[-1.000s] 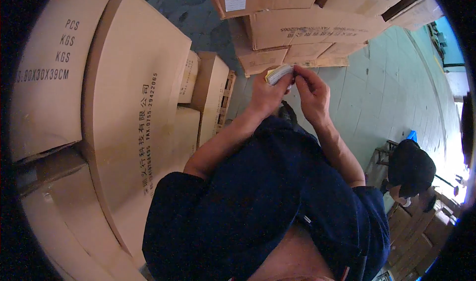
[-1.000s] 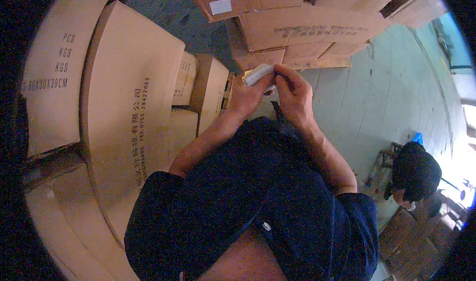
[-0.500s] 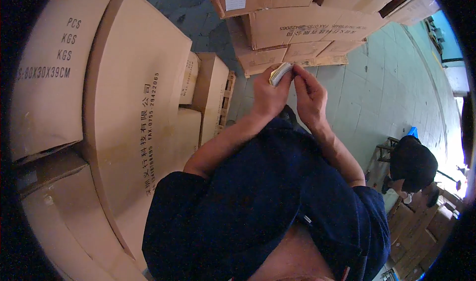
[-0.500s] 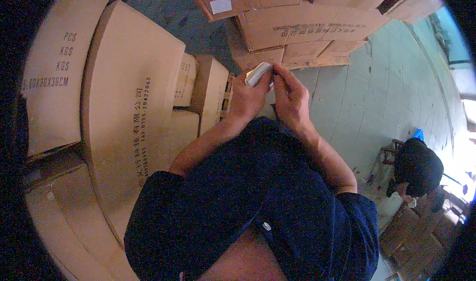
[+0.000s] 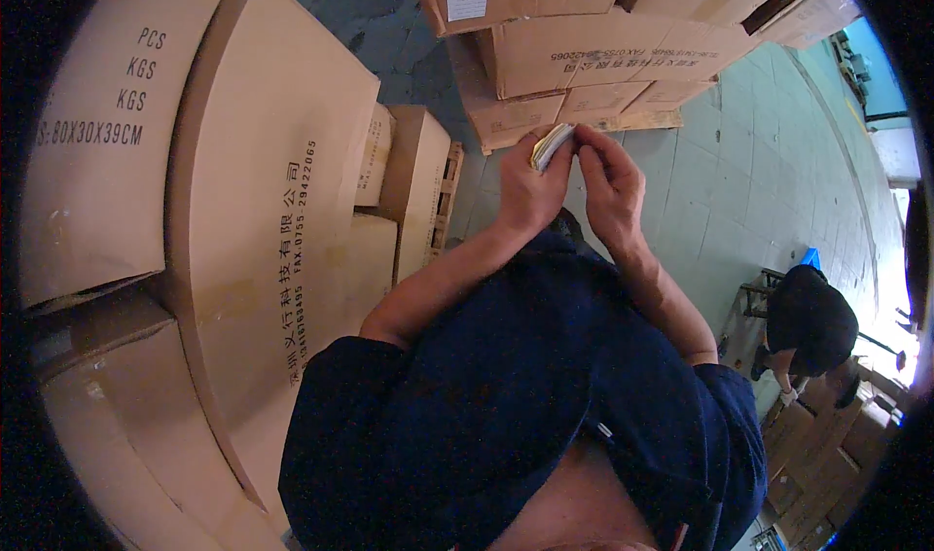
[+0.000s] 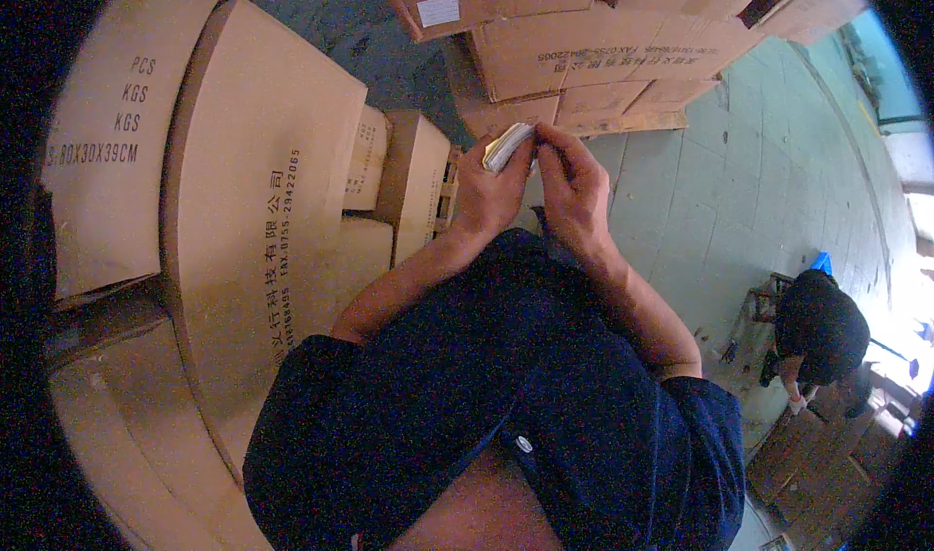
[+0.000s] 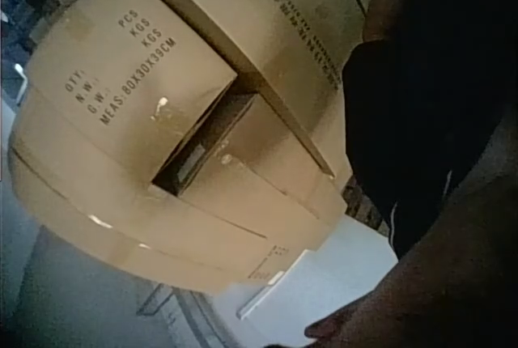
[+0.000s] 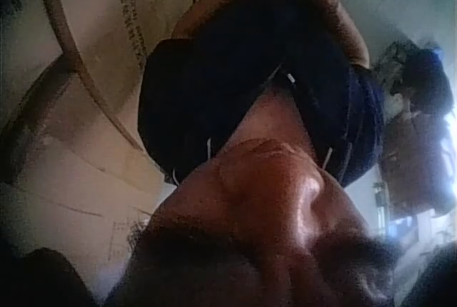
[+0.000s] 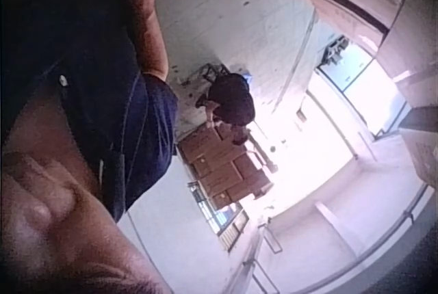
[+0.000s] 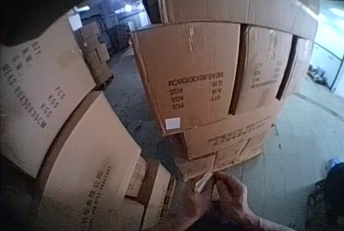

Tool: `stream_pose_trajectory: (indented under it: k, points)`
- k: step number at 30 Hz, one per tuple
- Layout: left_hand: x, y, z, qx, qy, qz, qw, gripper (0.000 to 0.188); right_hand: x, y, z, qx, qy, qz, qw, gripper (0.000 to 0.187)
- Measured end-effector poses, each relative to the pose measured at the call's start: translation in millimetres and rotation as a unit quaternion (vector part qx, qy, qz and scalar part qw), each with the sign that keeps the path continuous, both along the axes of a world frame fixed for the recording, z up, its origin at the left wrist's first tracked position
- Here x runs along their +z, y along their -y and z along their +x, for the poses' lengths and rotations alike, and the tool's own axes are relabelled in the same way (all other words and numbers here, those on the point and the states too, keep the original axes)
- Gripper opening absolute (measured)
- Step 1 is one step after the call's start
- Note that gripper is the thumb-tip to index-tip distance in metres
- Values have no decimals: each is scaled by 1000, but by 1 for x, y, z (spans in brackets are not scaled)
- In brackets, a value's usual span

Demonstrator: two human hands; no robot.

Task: The recorder peels adhesive labels from a stack and applies them to specific locations on stacked cardboard boxes in a warehouse.

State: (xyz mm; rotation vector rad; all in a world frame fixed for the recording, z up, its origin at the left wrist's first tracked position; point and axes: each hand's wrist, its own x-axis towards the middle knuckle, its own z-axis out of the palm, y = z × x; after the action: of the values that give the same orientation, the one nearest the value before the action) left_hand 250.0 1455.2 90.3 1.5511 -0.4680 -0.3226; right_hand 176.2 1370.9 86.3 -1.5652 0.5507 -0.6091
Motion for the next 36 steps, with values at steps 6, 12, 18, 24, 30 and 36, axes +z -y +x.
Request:
stream_pose_trajectory:
  k: [6, 12, 18, 24, 30, 36]
  points:
    - [4, -2, 1, 2, 1, 27, 1000, 15, 7, -4, 1, -6, -1, -20, 1000, 27]
    - [-1, 0, 2, 26, 31, 6, 999, 16, 9, -10, 0, 1, -34, -72, 997, 28]
    - [-1, 1, 2, 38, 61, -2, 997, 16, 4, -11, 2, 10, -7, -98, 995, 28]
    - [0, 3, 2, 43, 43, -9, 998, 16, 5, -5, 6, 0, -27, -20, 999, 29]
    - [-6, 2, 3, 43, 81, 6, 996, 16, 1, -3, 6, 13, -6, 0, 1000, 28]
    - [-8, 2, 2, 36, 53, 12, 998, 17, -3, -5, 4, 3, -26, 2, 1000, 29]
